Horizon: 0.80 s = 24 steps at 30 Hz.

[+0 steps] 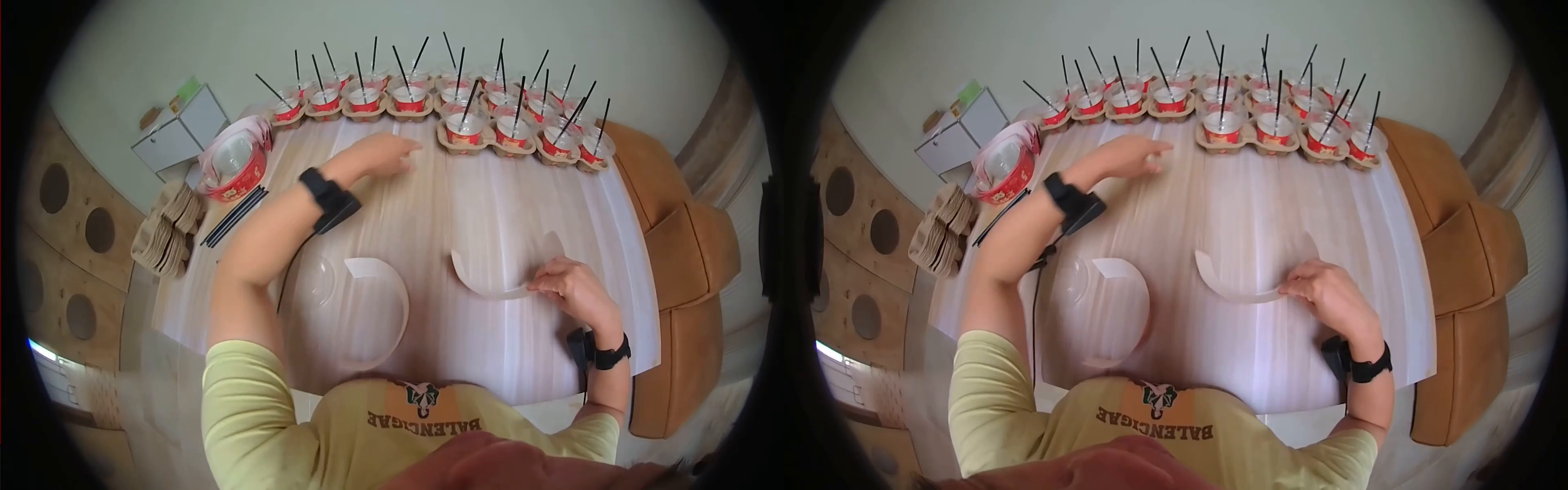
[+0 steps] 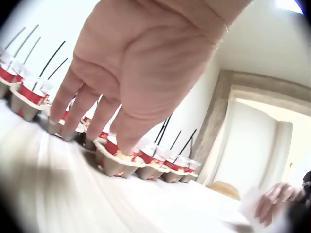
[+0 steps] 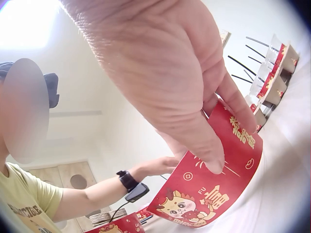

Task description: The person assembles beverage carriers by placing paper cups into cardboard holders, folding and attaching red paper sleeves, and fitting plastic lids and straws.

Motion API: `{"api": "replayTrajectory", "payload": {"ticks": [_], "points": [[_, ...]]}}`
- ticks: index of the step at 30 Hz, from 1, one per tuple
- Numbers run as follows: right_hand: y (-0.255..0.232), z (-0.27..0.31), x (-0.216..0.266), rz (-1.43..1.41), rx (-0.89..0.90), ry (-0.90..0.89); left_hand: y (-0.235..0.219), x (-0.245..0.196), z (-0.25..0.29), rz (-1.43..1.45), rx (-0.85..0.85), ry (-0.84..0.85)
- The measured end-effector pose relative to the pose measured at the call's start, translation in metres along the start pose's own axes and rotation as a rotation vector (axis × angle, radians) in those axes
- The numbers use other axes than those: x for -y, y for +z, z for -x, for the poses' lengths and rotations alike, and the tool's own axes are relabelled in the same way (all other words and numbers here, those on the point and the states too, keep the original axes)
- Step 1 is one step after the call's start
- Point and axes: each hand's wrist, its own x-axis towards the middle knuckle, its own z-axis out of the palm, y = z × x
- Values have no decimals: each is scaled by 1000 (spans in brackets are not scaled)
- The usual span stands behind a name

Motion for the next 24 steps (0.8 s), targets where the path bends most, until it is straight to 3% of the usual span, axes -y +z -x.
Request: {"api": "replayTrajectory", "payload": {"ticks": [1, 6, 10, 13, 15, 22, 24], "points": [[1, -2, 2, 0, 3, -9, -6, -6, 21, 131, 40, 57], [9, -14, 14, 13, 42, -84, -37, -75, 153, 384, 115, -29], [8, -24, 25, 67, 14, -64, 5, -111, 236, 455, -52, 72], [7, -33, 36, 174, 58, -80, 26, -135, 255, 278, -88, 125], [13, -38, 42, 199, 47, -115, 41, -140, 256, 234, -113, 67], [28, -35, 51, 277, 10, -200, 63, -114, 251, 116, -91, 52], [30, -35, 55, 302, -9, -215, 39, -106, 254, 185, -348, -4]]}}
